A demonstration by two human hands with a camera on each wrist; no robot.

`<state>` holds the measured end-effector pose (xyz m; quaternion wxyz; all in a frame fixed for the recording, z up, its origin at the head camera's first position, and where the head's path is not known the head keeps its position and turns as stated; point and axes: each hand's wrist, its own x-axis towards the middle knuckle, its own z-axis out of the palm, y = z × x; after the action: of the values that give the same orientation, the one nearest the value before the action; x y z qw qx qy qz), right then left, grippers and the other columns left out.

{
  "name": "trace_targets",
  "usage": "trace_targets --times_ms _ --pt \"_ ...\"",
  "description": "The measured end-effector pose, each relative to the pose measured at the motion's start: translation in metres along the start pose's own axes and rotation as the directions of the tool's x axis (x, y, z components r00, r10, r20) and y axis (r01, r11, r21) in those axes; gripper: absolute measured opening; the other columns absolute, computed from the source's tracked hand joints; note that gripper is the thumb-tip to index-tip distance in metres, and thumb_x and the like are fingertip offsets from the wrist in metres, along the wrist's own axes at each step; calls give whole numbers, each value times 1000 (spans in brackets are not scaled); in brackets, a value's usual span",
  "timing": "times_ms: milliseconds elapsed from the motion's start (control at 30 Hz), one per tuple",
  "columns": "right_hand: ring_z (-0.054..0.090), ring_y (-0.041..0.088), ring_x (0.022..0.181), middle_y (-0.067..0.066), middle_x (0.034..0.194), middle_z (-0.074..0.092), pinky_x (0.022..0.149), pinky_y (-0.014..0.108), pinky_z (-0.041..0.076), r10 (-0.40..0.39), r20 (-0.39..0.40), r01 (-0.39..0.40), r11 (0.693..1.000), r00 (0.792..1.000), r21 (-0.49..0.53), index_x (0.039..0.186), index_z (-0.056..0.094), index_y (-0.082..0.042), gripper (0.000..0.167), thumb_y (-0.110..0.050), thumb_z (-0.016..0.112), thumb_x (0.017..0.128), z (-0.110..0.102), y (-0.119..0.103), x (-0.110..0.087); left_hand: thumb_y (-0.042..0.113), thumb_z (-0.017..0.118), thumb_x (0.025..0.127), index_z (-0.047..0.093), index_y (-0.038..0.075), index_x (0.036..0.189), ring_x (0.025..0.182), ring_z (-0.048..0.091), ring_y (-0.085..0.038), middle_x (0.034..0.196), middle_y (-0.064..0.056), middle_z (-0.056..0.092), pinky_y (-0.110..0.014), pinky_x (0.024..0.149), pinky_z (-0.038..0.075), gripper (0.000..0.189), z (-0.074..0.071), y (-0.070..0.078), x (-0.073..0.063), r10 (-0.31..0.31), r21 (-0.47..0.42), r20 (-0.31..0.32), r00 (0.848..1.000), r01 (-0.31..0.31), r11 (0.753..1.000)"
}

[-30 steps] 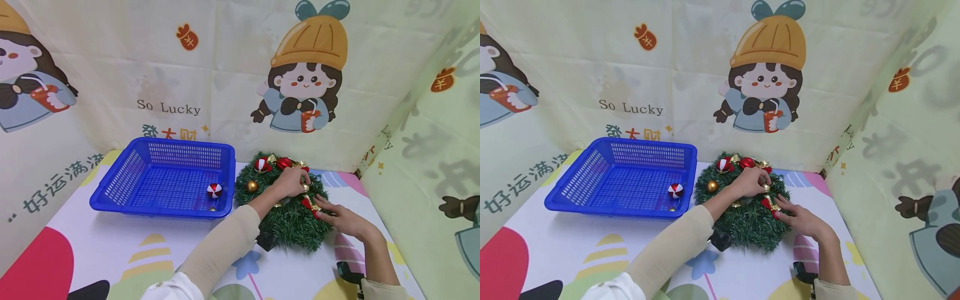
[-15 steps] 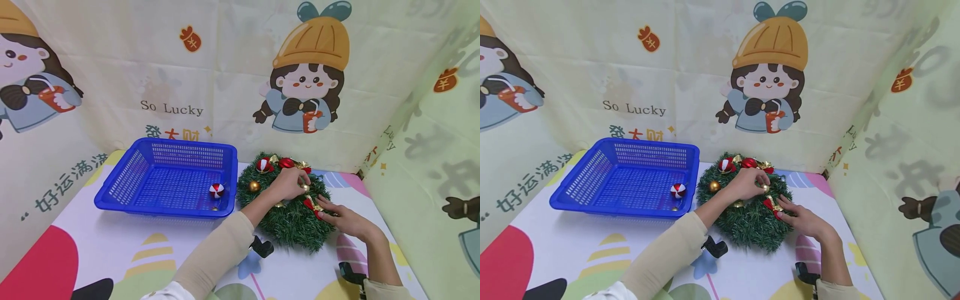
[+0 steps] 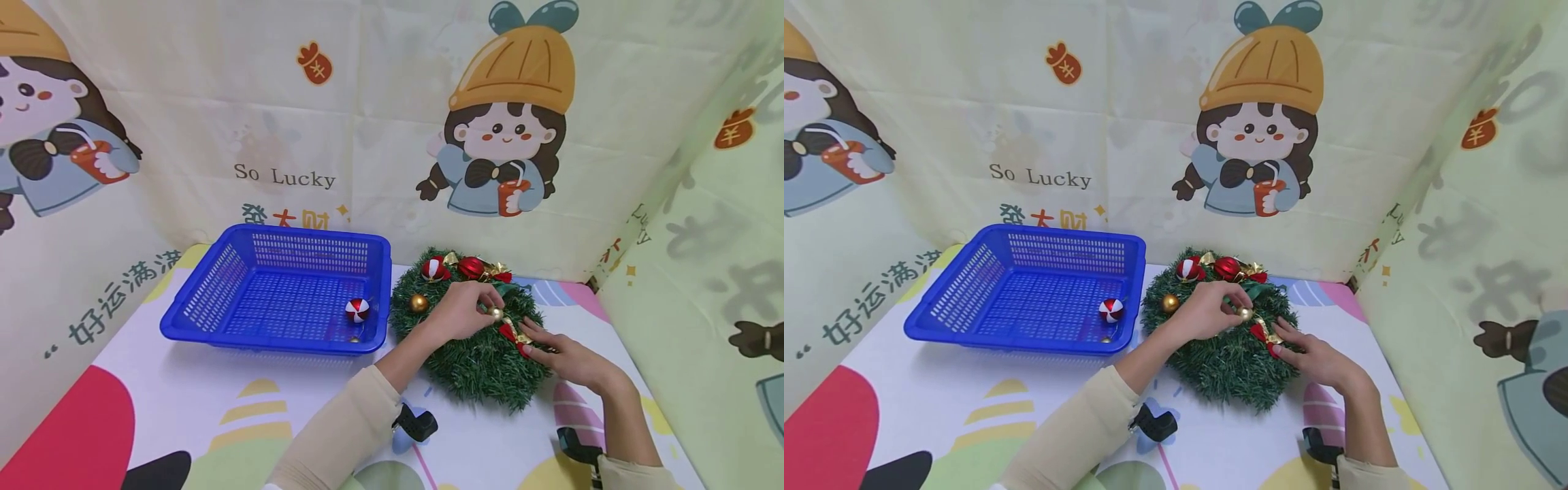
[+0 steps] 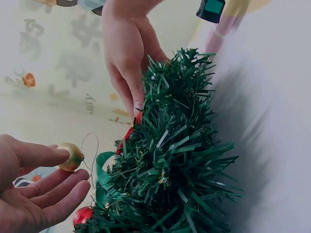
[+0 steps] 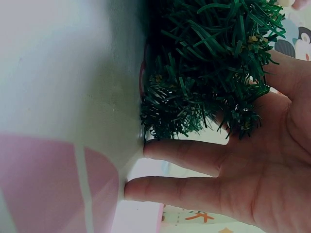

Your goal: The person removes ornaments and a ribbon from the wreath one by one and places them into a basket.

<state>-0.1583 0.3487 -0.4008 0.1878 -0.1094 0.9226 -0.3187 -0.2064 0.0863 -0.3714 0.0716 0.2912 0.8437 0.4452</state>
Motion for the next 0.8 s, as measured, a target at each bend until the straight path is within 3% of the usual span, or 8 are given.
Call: trace_targets --times_ms 467,800 --pt "12 60 152 21 173 15 111 81 24 -6 -5 6 1000 1000 6 162 37 -9 67 -40 58 106 0 0 0 10 75 96 75 20 112 87 67 -4 111 2 70 -18 72 54 18 -21 12 -31 27 -77 -66 997 -32 997" --pt "9 61 152 21 173 13 112 81 21 -14 -2 14 1000 1000 9 162 36 -7 68 -40 57 106 -1 -2 -1 9 75 96 75 17 109 96 71 -14 110 -1 70 -22 78 57 16 -48 2 -54 27 -110 -109 994 -39 993"
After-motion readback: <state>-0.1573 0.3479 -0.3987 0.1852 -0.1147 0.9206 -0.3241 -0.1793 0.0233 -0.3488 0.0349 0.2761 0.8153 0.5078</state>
